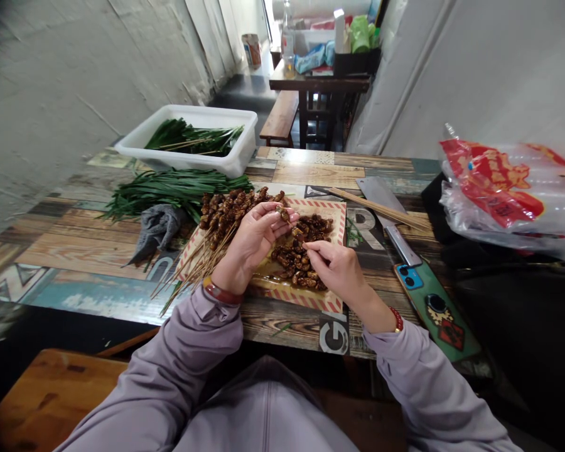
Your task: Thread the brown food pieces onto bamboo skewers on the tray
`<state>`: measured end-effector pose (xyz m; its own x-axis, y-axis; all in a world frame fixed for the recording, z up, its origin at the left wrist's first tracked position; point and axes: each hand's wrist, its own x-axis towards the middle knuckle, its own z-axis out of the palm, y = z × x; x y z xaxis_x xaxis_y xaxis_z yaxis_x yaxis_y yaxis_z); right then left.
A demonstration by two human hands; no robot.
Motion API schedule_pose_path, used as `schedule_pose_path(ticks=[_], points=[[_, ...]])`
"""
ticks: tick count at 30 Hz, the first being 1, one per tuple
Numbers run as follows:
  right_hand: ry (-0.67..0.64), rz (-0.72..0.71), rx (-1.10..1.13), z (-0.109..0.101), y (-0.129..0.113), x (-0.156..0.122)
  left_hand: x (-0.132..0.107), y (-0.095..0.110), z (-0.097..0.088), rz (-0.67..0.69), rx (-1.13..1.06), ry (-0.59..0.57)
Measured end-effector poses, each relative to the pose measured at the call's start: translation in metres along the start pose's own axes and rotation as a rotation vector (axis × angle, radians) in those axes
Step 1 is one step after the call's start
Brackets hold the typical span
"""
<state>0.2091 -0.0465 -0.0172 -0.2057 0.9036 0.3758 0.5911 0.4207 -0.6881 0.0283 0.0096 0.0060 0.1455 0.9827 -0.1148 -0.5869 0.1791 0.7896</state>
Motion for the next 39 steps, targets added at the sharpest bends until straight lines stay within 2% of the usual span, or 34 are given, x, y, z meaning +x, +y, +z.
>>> schedule_pose_path(ticks=[6,11,21,27,29,34,36,39], points=[[0.014,-0.036,-0.059,0.000,-0.002,-0.001,0.000,-0.001,0.001,0.033,-0.024,-0.011],[0.038,-0.019,-0.070,0.002,-0.002,-0.002,-0.001,-0.002,0.004,0.008,-0.039,-0.012],[0.031,0.009,-0.002,0.004,-0.003,0.003,-0.001,-0.006,0.004,0.016,-0.028,-0.033],[0.109,0.048,0.045,-0.001,-0.008,0.006,-0.001,-0.006,0.003,-0.039,-0.004,-0.003],[0.128,0.062,0.043,-0.001,-0.008,0.007,-0.003,-0.009,0.004,-0.078,0.041,-0.037],[0.110,0.064,0.045,0.000,-0.008,0.007,-0.009,-0.013,0.009,-0.154,0.048,-0.219],[0.087,0.076,0.050,0.001,-0.007,0.007,-0.011,-0.013,0.010,-0.150,0.022,-0.235],[0.070,0.083,0.030,0.001,-0.006,0.006,-0.010,-0.011,0.009,-0.132,0.015,-0.200]])
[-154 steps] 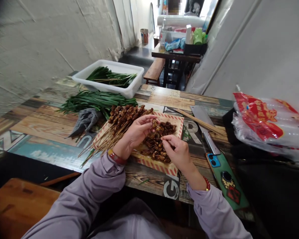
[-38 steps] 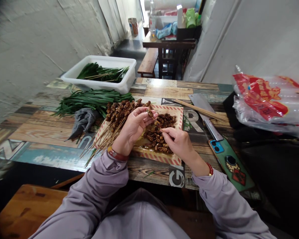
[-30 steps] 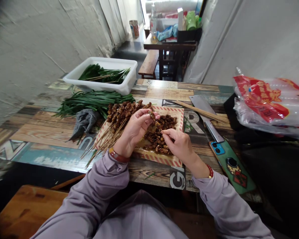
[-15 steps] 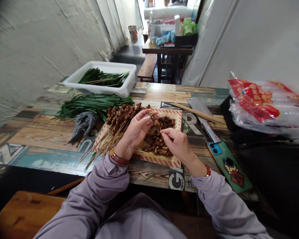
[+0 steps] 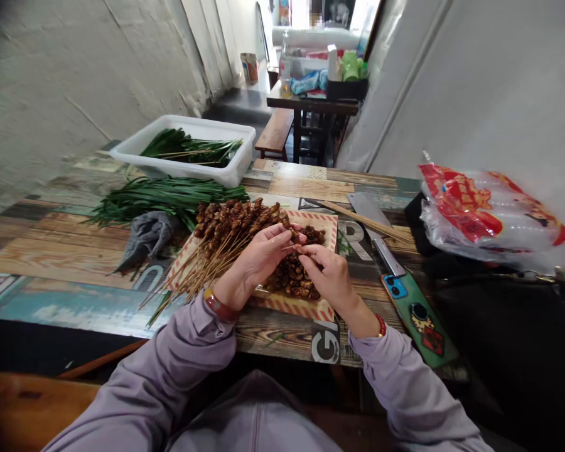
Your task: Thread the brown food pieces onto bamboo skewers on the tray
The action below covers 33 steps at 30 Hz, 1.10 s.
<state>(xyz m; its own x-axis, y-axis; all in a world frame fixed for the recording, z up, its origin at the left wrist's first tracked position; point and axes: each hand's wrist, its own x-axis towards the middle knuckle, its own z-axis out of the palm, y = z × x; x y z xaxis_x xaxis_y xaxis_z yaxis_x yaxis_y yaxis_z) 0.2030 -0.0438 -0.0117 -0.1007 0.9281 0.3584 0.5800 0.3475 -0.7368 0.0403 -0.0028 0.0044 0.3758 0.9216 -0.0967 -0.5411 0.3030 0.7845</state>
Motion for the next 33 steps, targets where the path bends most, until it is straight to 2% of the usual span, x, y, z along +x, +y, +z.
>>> schedule_pose_path(ticks=[5,8,22,27,33], points=[[0.002,-0.040,-0.029,0.001,0.003,-0.003,0.003,0.006,-0.006,0.068,-0.036,0.116],[0.018,-0.059,-0.049,0.002,0.005,-0.004,0.004,0.006,-0.007,0.084,-0.052,0.147],[0.085,-0.109,-0.076,0.005,0.003,-0.005,0.001,-0.007,0.002,0.076,-0.117,0.118],[0.098,-0.112,-0.075,0.003,0.003,-0.005,0.001,-0.003,0.001,0.046,-0.040,0.088],[0.082,-0.155,-0.070,0.003,0.006,-0.008,0.007,0.011,-0.012,0.120,-0.051,0.206]])
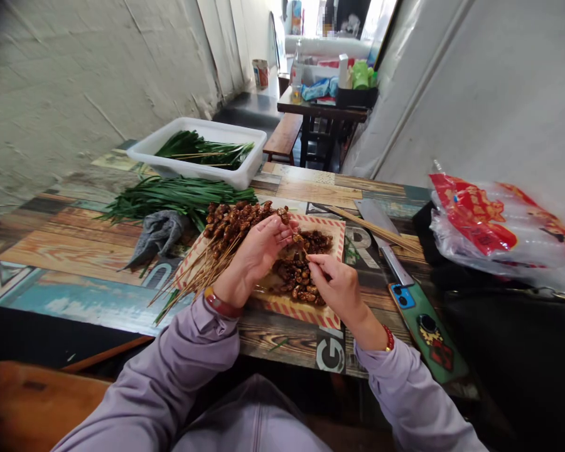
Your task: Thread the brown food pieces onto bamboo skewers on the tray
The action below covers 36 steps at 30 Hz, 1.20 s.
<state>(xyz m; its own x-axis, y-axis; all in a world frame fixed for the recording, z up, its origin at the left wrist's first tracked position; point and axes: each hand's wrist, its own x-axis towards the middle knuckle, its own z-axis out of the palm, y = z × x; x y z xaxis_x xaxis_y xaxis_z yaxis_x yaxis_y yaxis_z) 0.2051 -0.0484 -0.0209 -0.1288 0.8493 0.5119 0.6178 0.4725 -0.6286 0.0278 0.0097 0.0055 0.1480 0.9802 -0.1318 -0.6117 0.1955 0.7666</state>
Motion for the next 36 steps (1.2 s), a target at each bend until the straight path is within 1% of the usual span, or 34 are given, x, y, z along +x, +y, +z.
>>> schedule_pose_path(ticks=[4,9,15,19,22,28,36], points=[[-0.027,-0.022,-0.001,-0.0008,-0.0015,-0.0002,0.0019,0.0034,-0.0032,0.039,0.017,-0.002],[-0.046,-0.053,-0.033,-0.0021,-0.0025,-0.0008,0.0004,0.0062,-0.0022,0.061,0.003,0.024],[-0.055,-0.040,-0.028,-0.0011,-0.0020,-0.0024,0.0006,0.0077,-0.0020,0.068,-0.027,0.022],[-0.083,-0.020,-0.033,0.0001,-0.0008,-0.0039,0.0008,0.0069,-0.0028,0.076,-0.058,0.001],[-0.090,-0.032,-0.042,0.0005,0.0008,-0.0049,0.0006,0.0052,-0.0024,0.071,-0.074,-0.032],[-0.088,-0.048,-0.041,0.0003,0.0023,-0.0046,-0.0013,0.0019,0.0014,0.066,-0.086,-0.059],[-0.078,-0.028,-0.058,0.0019,0.0016,-0.0040,-0.0032,-0.0007,0.0055,0.066,-0.073,-0.034]])
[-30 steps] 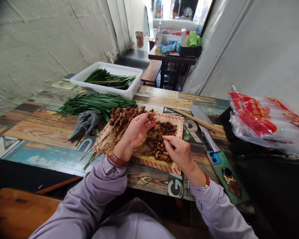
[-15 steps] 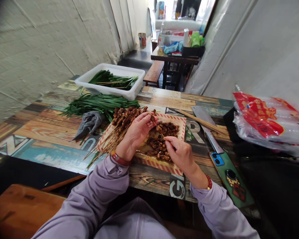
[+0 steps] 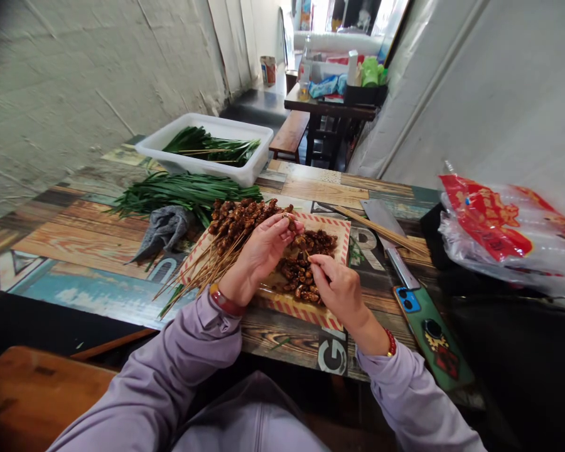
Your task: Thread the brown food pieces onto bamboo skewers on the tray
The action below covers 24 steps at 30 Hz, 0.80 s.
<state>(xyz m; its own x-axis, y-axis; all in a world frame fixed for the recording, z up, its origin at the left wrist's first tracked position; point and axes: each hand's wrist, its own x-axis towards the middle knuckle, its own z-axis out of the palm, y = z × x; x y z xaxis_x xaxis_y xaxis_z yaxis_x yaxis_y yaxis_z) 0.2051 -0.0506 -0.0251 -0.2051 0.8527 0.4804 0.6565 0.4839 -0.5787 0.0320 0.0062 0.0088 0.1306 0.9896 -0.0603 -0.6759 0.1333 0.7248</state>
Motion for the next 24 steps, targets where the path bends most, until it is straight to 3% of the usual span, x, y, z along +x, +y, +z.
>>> schedule_pose_path(ticks=[15,20,24], points=[[0.015,0.027,0.020,0.0007,-0.0040,0.0018,-0.0006,-0.0009,-0.0007,-0.020,0.075,-0.004],[0.048,0.068,0.048,-0.0012,-0.0053,0.0045,0.0015,0.0001,-0.0010,-0.096,0.061,0.009],[0.067,0.116,0.033,-0.0027,-0.0049,0.0072,0.0000,-0.0054,-0.0003,-0.168,0.074,-0.059]])
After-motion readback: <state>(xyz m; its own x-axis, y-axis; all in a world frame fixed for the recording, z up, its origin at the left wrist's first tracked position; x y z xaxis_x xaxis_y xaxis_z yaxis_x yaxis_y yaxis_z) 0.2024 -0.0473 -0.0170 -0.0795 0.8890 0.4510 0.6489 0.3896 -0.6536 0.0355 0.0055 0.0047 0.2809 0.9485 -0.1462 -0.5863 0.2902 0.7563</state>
